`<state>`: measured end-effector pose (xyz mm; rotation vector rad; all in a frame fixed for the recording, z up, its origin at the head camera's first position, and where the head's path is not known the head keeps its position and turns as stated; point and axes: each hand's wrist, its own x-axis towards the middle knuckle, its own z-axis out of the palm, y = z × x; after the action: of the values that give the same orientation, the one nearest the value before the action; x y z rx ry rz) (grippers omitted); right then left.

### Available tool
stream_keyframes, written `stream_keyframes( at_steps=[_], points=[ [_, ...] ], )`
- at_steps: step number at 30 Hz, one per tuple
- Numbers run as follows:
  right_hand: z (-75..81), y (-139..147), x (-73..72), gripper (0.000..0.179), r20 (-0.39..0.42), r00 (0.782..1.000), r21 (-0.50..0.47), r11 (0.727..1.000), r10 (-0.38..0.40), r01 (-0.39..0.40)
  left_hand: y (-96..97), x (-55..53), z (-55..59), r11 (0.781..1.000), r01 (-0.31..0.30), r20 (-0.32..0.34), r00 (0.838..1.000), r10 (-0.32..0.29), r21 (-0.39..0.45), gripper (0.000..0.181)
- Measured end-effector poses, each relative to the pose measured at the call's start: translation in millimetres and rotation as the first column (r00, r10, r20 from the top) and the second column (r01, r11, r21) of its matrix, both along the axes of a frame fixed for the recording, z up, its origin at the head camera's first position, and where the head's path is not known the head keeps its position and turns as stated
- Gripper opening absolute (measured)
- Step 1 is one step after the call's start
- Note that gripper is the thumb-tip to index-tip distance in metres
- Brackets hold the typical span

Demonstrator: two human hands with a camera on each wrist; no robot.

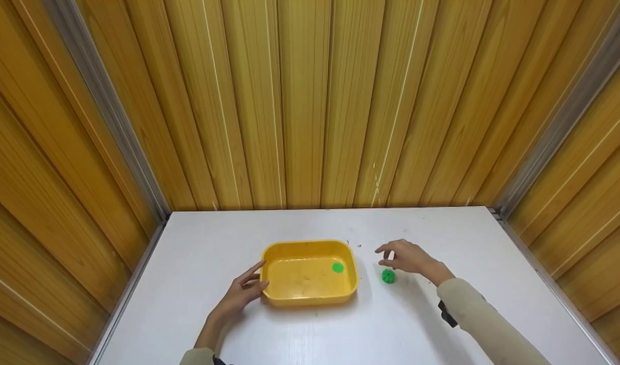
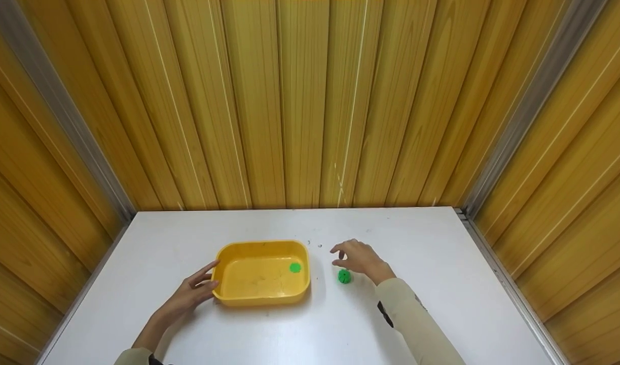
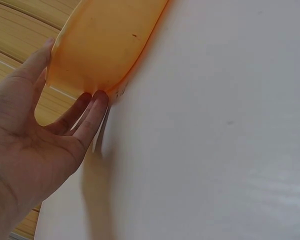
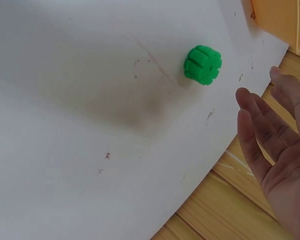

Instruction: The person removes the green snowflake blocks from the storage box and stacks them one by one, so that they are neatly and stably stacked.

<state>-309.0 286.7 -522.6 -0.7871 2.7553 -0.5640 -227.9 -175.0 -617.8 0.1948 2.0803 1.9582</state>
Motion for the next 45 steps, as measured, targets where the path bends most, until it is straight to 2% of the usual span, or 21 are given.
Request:
stream_keyframes(
  at_steps=[8, 15, 19, 22, 26, 31, 38, 45],
  points=[
    [-0.7, -36, -1.8, 0.033, -0.040, 0.998, 0.004, 0.998, 0.058, -0.058, -2.6, 3.9, 0.4, 1.000, -0.013, 0.015, 1.000, 0.013, -0.020, 0.066],
    [12.5, -67, -5.5, 0.035, -0.068, 0.992, -0.007, 0.995, 0.103, -0.104, 1.4, -0.3, 0.0, 1.000, -0.010, 0.008, 1.000, 0.010, -0.021, 0.068],
    [16.8, -88, -10.1, 0.034, -0.090, 0.985, 0.012, 0.989, 0.146, -0.146, 1.8, 0.2, -1.6, 0.999, -0.004, -0.001, 1.000, 0.004, -0.044, 0.069],
    [18.4, -107, -13.4, 0.034, -0.098, 0.978, 0.024, 0.983, 0.184, -0.183, 1.9, 1.3, -1.6, 0.998, -0.023, 0.005, 1.000, 0.023, -0.066, 0.067],
    [15.9, -131, -16.1, 0.035, -0.081, 0.972, 0.024, 0.975, 0.222, -0.221, 1.9, 2.3, -0.4, 0.996, -0.037, 0.004, 0.999, 0.038, -0.076, 0.067],
    [0.8, -148, -19.7, 0.037, -0.051, 0.979, 0.072, 0.978, 0.198, -0.194, 3.5, 1.5, 0.0, 0.996, -0.030, 0.000, 1.000, 0.030, -0.081, 0.066],
    [-21.6, -151, -21.0, 0.030, -0.039, 0.994, 0.143, 0.986, 0.098, -0.091, 5.3, -0.1, -1.0, 0.998, -0.019, 0.025, 0.999, 0.020, -0.058, 0.065],
    [-23.5, -149, -20.4, 0.022, -0.027, 1.000, 0.230, 0.973, 0.015, -0.008, 2.2, -0.3, -0.6, 0.998, -0.016, 0.014, 1.000, 0.016, -0.053, 0.066]
  ],
)
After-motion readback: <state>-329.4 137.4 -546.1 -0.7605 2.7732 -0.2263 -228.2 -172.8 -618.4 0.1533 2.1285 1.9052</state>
